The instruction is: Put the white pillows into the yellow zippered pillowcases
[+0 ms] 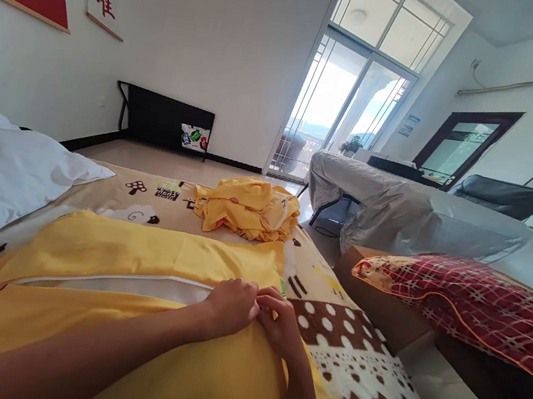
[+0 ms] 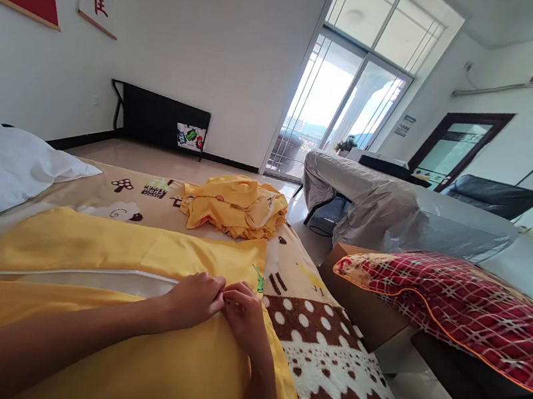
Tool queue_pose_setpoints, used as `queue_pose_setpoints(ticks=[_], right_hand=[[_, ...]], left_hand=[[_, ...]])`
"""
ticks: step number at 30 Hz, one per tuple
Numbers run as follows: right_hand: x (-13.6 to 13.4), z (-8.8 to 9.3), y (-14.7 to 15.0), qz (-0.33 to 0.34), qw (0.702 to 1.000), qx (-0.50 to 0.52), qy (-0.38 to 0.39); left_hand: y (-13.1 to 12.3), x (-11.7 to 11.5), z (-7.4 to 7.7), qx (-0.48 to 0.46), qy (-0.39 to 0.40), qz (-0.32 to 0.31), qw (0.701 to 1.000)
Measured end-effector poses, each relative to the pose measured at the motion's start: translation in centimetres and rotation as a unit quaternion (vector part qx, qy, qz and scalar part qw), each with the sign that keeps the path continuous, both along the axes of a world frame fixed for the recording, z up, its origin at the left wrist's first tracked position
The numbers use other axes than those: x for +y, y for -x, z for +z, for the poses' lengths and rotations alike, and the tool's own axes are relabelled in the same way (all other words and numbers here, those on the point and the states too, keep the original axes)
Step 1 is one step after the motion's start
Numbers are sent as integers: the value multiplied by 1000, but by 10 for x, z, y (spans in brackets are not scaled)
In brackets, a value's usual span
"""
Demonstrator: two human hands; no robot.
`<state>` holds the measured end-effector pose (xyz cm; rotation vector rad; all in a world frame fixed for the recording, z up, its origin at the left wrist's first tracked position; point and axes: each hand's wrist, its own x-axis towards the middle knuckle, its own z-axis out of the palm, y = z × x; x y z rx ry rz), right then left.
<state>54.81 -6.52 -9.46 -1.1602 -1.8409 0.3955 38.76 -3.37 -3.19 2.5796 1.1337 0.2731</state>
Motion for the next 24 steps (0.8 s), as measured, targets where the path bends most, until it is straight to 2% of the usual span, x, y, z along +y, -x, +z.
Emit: queue_pose_setpoints(ticks=[6, 12, 16, 24], right_hand=[[0, -1, -1, -3, 1000, 15, 1], [1, -1, -1, -10, 1000, 7, 26], [-2, 2, -9, -35, 998, 19, 53], [-6, 7, -14, -18, 996, 0, 87]], left_hand=[[3, 1, 0, -8, -4, -15, 1000], [4, 3, -1, 20, -4, -58, 998], [7, 5, -5, 20, -3, -41, 999], [7, 6, -7, 10, 5, -14, 1000]])
